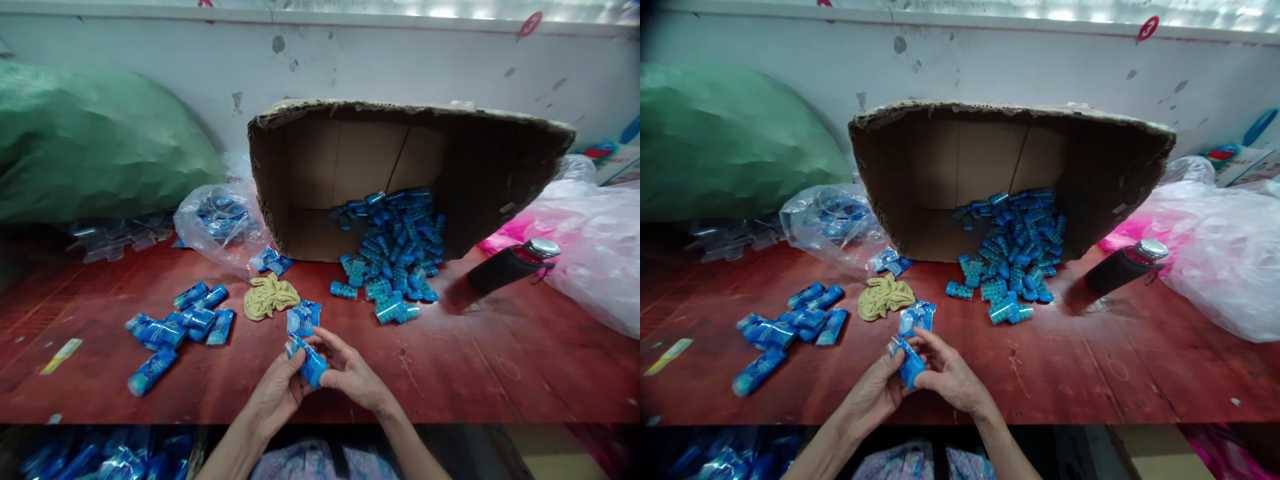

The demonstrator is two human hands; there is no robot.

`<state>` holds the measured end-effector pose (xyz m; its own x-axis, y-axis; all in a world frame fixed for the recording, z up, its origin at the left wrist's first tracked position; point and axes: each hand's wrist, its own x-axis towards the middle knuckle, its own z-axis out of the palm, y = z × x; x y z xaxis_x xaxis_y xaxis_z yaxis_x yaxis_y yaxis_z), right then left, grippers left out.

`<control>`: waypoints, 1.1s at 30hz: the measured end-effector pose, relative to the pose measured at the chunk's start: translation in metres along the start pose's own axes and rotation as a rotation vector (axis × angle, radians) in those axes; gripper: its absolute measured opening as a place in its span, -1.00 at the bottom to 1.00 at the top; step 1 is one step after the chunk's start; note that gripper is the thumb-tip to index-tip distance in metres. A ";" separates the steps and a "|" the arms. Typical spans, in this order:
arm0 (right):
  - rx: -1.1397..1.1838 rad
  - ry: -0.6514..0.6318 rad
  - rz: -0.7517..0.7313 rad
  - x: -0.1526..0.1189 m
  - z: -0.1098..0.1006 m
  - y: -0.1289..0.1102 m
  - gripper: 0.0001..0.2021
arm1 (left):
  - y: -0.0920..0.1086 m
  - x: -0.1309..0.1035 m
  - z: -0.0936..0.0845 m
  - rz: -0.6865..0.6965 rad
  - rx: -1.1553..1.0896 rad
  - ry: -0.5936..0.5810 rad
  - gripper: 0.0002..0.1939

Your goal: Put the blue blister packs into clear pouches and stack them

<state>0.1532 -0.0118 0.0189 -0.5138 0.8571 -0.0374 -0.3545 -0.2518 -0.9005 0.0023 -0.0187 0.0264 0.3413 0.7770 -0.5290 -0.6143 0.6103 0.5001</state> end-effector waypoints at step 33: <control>-0.009 0.057 0.004 0.002 0.001 0.003 -0.47 | -0.012 -0.007 0.012 0.042 0.007 0.074 -0.73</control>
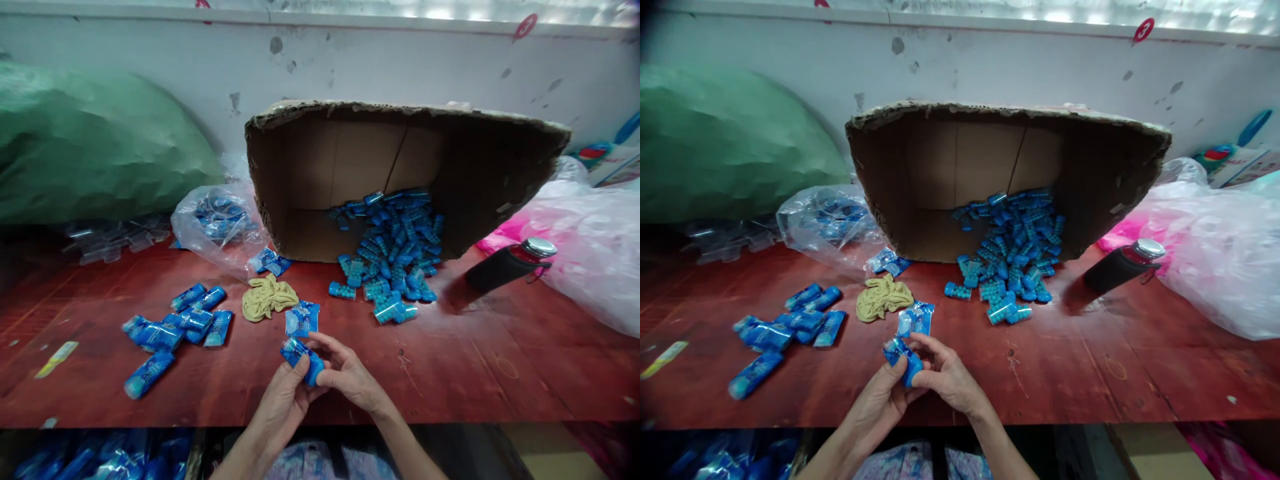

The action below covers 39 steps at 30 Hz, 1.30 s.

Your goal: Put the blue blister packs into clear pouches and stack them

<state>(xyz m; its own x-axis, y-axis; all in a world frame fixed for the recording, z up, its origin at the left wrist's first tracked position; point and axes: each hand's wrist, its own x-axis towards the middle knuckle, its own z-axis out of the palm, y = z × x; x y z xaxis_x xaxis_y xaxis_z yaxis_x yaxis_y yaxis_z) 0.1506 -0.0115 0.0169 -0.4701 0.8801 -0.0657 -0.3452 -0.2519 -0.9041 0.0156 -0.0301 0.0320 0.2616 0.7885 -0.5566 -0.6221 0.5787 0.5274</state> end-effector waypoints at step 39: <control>-0.045 0.129 0.054 0.004 0.001 0.010 -0.43 | -0.005 -0.004 -0.005 -0.081 -0.072 -0.063 -0.79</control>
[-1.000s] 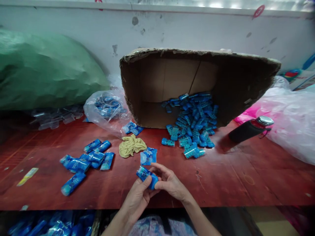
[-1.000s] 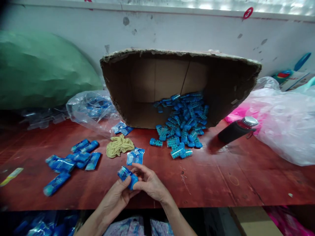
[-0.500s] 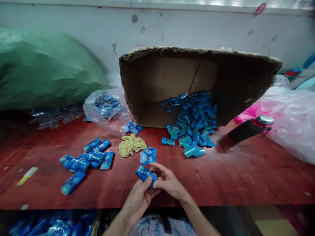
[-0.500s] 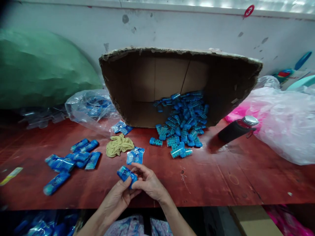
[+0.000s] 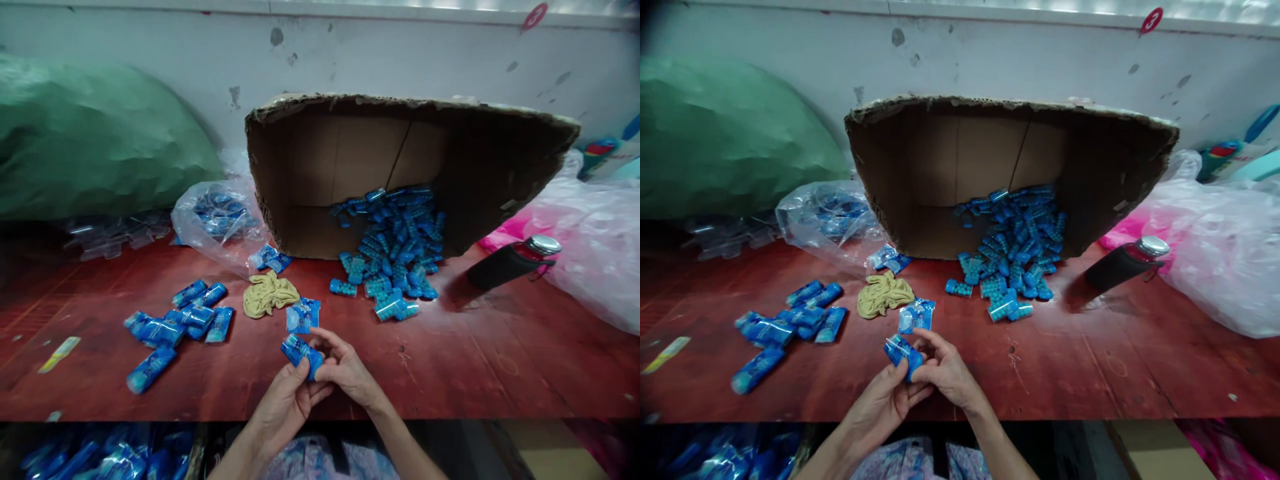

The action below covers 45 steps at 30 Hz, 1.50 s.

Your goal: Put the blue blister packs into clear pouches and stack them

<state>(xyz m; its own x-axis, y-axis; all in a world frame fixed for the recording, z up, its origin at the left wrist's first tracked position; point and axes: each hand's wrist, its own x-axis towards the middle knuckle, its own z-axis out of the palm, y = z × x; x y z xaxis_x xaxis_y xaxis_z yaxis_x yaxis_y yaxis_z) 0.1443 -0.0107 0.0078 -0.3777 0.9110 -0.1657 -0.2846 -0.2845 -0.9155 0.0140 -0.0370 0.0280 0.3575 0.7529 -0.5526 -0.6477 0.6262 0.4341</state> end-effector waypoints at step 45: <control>-1.561 0.226 -0.234 0.064 -0.001 -0.003 -0.86 | 0.103 0.104 -0.066 0.898 1.994 0.804 -0.55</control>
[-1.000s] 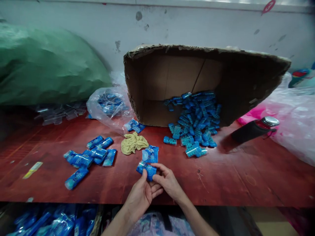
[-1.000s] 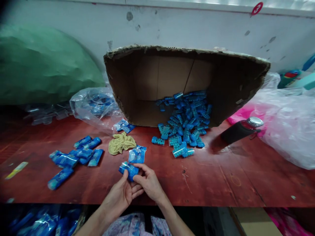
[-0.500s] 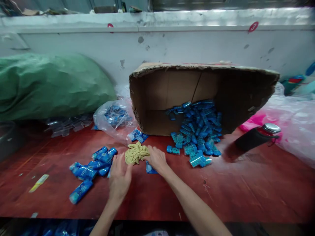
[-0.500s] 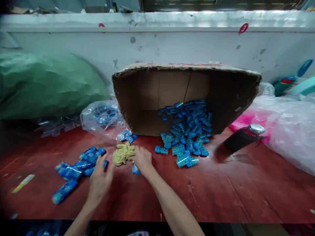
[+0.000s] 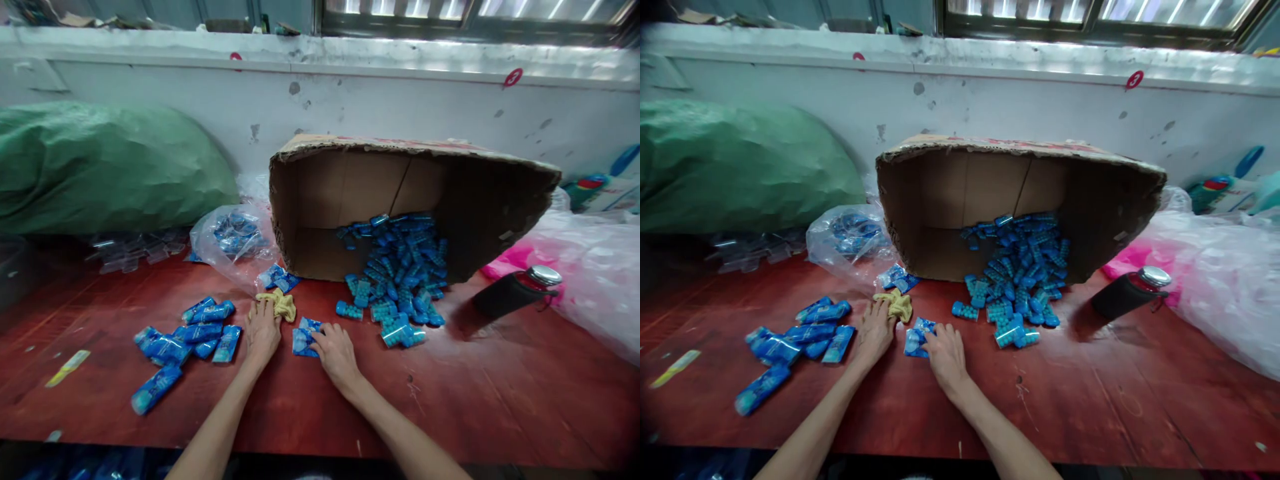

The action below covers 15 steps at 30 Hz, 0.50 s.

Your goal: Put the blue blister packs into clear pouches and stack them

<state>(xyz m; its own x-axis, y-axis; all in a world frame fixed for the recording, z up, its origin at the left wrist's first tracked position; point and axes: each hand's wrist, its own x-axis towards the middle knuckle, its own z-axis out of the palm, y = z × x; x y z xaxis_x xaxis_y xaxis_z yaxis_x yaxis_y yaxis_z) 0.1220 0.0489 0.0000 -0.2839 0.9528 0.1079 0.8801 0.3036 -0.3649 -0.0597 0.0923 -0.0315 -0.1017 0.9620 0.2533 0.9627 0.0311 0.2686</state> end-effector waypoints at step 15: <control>0.473 0.240 -0.004 -0.030 -0.009 -0.019 -0.78 | 0.059 -0.082 -0.037 -0.656 -1.359 -0.353 -0.62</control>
<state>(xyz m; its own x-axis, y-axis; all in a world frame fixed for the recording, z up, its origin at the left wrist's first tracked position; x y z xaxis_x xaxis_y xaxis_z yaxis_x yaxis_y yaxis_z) 0.1171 0.0146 0.0120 -0.1430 0.9436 0.2986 0.5960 0.3230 -0.7352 -0.0042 0.0055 -0.0017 -0.1499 0.8977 -0.4144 -0.1899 0.3852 0.9031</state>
